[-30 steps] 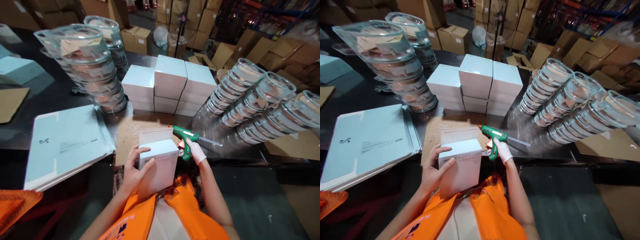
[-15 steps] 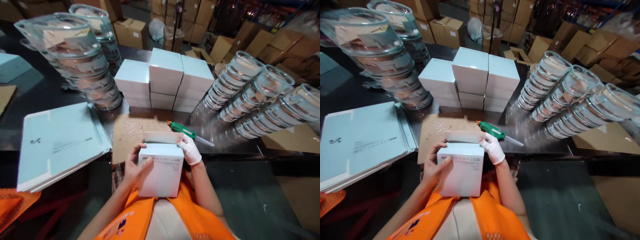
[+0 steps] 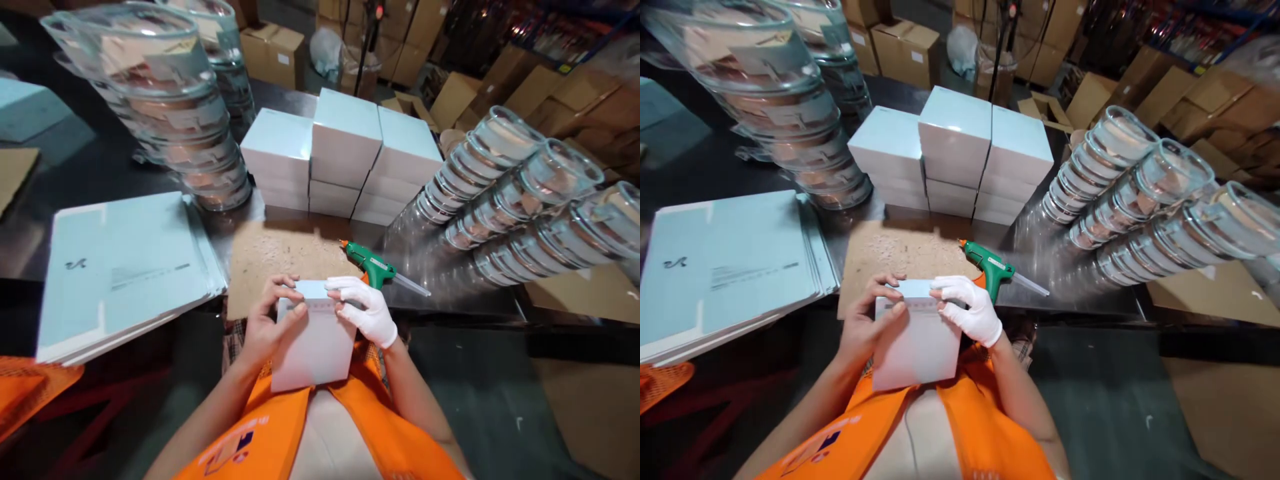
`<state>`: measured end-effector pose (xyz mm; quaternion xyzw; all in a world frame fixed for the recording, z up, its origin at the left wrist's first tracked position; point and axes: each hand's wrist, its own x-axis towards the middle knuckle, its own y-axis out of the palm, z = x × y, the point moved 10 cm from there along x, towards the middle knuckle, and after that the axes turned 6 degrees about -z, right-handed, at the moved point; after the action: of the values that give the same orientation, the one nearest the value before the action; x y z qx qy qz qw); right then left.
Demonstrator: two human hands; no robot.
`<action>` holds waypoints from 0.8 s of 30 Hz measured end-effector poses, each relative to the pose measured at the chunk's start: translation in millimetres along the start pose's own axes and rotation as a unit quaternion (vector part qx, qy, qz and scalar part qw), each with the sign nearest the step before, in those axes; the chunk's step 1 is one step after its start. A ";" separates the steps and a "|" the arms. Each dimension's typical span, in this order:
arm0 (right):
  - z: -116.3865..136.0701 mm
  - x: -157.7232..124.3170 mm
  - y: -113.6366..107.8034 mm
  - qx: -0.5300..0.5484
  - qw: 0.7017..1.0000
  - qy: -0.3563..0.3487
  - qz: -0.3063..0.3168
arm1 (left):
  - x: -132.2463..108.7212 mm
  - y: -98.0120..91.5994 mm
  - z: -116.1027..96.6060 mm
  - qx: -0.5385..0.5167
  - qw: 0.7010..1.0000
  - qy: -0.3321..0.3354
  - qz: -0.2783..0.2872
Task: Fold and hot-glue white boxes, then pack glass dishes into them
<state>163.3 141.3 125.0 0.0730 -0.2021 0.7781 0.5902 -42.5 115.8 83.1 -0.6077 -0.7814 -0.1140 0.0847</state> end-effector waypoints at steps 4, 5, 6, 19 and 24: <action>-12.9 6.4 -21.2 -0.008 0.992 0.050 -0.114 | -1.8 -9.7 14.0 0.014 0.996 -0.050 0.066; -15.8 9.6 -27.0 -0.002 0.987 0.065 -0.147 | -5.3 -8.3 17.2 0.038 0.991 -0.065 0.110; -17.8 13.4 -30.8 0.009 0.982 0.076 -0.172 | -9.5 -7.6 19.9 0.061 0.984 -0.080 0.150; -50.8 -35.6 -90.3 0.020 0.933 0.108 -0.342 | 229.9 -51.8 -115.0 -0.004 0.999 0.000 -0.050; -44.4 -65.8 -101.5 -0.035 0.936 0.098 -0.337 | 317.8 -14.6 -100.0 0.124 0.992 -0.021 -0.015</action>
<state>284.4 123.0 84.8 0.0395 -0.1337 0.5298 0.8366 -135.9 379.9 264.1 -0.5833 -0.8000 -0.0046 0.1409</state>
